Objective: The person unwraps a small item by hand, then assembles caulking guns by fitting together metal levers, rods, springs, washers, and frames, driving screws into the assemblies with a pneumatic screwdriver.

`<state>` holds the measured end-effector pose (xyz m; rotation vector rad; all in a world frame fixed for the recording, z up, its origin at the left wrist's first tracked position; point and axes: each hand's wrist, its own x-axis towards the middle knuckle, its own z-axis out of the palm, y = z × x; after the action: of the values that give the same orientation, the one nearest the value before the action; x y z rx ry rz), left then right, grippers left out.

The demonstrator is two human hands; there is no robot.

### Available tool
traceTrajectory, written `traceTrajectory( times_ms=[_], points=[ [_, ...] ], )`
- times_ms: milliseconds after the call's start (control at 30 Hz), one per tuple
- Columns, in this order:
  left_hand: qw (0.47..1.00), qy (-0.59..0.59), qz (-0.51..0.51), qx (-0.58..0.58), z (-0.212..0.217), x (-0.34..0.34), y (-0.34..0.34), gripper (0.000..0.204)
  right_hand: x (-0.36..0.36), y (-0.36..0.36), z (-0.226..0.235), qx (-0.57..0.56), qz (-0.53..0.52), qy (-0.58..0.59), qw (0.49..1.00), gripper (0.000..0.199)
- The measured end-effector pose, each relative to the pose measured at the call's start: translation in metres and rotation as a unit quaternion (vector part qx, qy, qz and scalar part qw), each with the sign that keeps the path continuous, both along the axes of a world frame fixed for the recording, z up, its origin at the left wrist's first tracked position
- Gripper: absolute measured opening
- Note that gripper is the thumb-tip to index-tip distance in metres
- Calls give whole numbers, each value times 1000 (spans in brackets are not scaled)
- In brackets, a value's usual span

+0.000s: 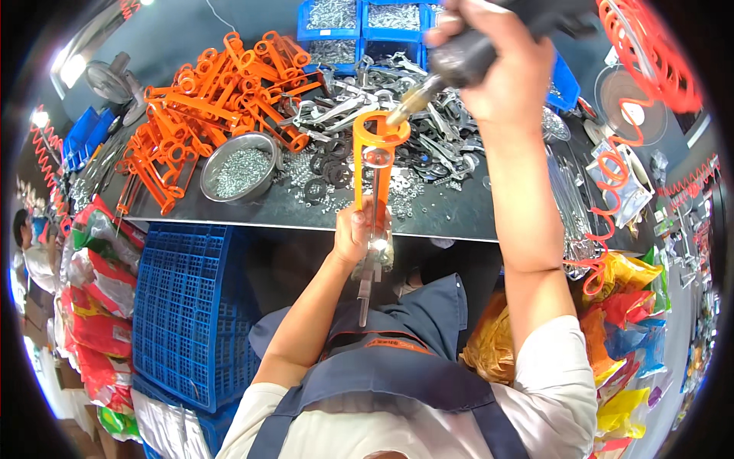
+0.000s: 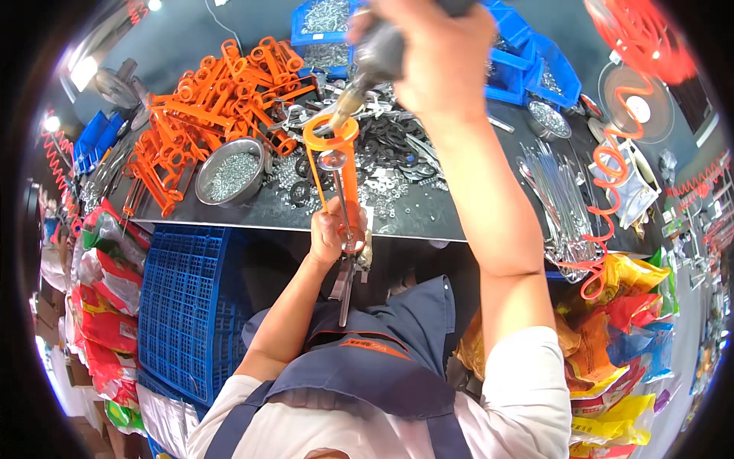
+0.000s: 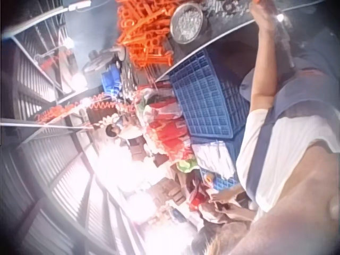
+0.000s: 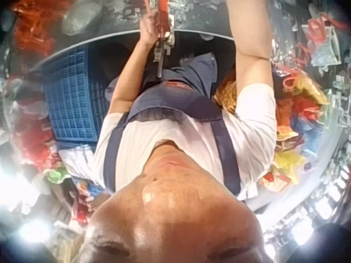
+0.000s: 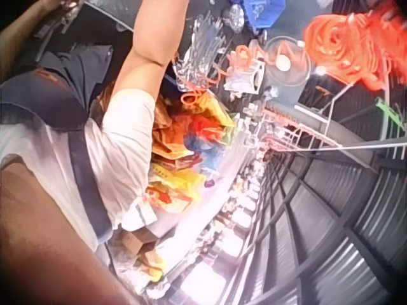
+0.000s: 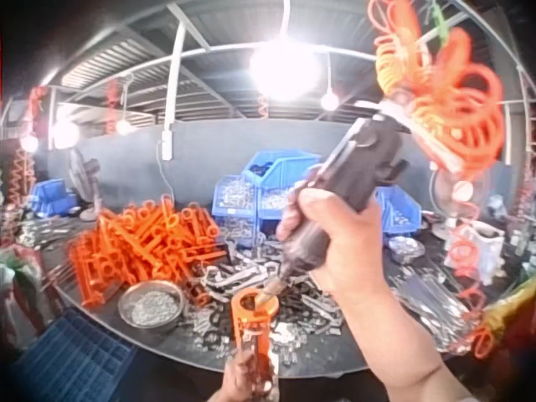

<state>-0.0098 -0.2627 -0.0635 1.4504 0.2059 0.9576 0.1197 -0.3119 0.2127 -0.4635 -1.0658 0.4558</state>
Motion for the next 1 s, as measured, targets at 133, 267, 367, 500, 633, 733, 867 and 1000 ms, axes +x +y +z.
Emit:
traceTrajectory(
  times_ms=[133, 267, 367, 500, 633, 733, 867, 1000],
  points=[
    [999, 9, 25, 32, 11, -3, -6, 79, -22, 19, -19, -173, -60, -220, 958, 11],
    [999, -11, 38, 32, 11, 1, -7, 76, -25, 27, -20, -95, -15, -220, 971, 13],
    [998, 10, 32, 61, 17, -6, -7, 72, -30, 23, -18, -104, -45, -257, 960, 12],
    [1000, -12, -12, 19, 6, -5, -5, 84, -23, 31, -23, -119, -36, -253, 959, 12],
    [1000, -15, 8, 8, 12, -5, -7, 75, 20, 14, 4, -9, -119, -32, 992, 11],
    [1000, -25, -13, -10, 7, -1, -7, 79, 102, -1, -27, -182, -166, -98, 964, 11],
    [997, -10, -50, -57, 3, -1, 0, 79, 173, -8, -166, -502, -372, -338, 704, 28],
    [962, -129, -30, -239, 26, -43, -11, 82, 202, -38, -246, -560, -479, -414, 535, 52]
  ],
)
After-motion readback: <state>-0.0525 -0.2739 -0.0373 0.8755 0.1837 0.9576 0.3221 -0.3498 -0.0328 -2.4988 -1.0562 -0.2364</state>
